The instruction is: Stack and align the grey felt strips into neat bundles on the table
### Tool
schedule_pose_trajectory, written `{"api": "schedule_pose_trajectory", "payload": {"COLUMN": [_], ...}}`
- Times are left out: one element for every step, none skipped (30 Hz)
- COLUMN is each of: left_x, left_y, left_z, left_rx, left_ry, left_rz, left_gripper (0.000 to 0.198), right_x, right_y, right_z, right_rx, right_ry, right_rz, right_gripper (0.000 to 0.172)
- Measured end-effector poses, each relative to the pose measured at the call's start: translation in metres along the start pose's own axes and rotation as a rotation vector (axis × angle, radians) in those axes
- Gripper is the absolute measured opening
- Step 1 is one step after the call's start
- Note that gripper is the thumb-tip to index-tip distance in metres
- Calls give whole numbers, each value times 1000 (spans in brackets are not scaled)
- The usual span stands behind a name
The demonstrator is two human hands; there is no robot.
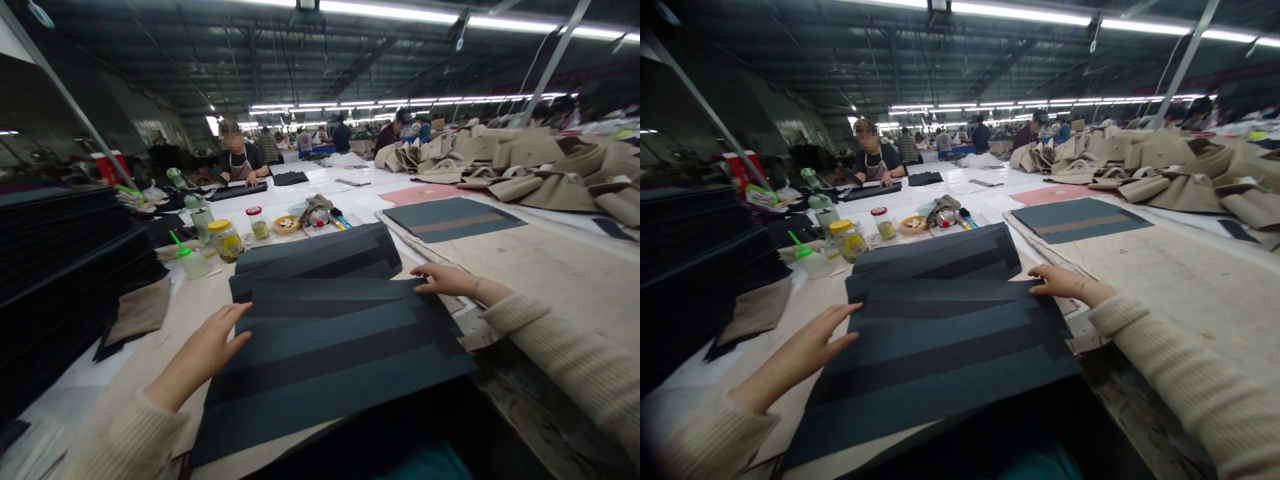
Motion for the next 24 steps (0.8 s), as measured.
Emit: {"api": "schedule_pose_trajectory", "payload": {"left_x": [8, 15, 21, 26, 32, 38, 43, 47, 50, 51, 52, 52, 52, 51, 51, 50, 50, 50, 50, 49, 49, 48, 47, 46], "left_y": [-1, -3, -5, -8, -10, -11, -11, -11, -10, -10, -10, -10, -11, -12, -13, -14, -13, -12, -11, -9, -8, -8, -8, -9], "left_z": [-19, -37, -54, -70, -83, -94, -102, -108, -113, -116, -118, -119, -120, -121, -120, -120, -119, -118, -116, -114, -111, -109, -107, -105], "left_rx": [12, 24, 34, 38, 41, 43, 42, 38, 28, 12, -11, -39, -69, -98, -118, -126, -120, -102, -81, -60, -43, -35, -33, -34], "left_ry": [-38, -68, -86, -105, -129, -152, -173, -187, -190, -184, -171, -158, -148, -143, -141, -140, -138, -136, -131, -124, -114, -100, -87, -74], "left_rz": [-30, -65, -106, -147, -186, -224, -259, -291, -321, -348, -372, -391, -405, -414, -420, -420, -417, -413, -408, -401, -394, -387, -381, -376], "left_gripper": [49, 48, 48, 48, 48, 47, 45, 43, 40, 38, 36, 34, 30, 26, 22, 18, 15, 12, 11, 11, 11, 12, 12, 13], "right_x": [1, 2, 4, 6, 7, 8, 7, 7, 6, 6, 6, 7, 7, 7, 6, 4, 2, 1, -1, -2, -3, -4, -5, -6], "right_y": [-4, -8, -12, -15, -17, -17, -16, -14, -12, -11, -11, -12, -14, -16, -17, -19, -21, -23, -24, -26, -27, -28, -28, -28], "right_z": [-9, -17, -24, -30, -36, -40, -44, -47, -50, -52, -54, -55, -57, -58, -60, -61, -62, -62, -62, -62, -61, -60, -59, -58], "right_rx": [-26, -58, -89, -112, -121, -117, -104, -88, -77, -75, -83, -100, -120, -139, -157, -173, -187, -198, -208, -216, -222, -226, -226, -223], "right_ry": [3, -10, -35, -66, -88, -96, -90, -81, -76, -77, -85, -99, -114, -125, -129, -126, -120, -114, -108, -105, -104, -105, -107, -107], "right_rz": [14, 31, 50, 69, 81, 85, 82, 73, 62, 52, 46, 43, 41, 37, 31, 21, 11, 4, -1, -3, -3, -1, 3, 6], "right_gripper": [55, 55, 54, 52, 49, 45, 43, 41, 40, 39, 39, 39, 38, 36, 35, 33, 32, 31, 30, 29, 29, 30, 30, 31]}}
Point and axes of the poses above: each hand's wrist, its own z-axis away from the middle knuckle, its own y-axis out of the back of the hand, x = y × z, the point moved 7 cm from there along -z, towards the middle knuckle, and after that the axes turned 12 degrees about -z, right-handed, at the moved point
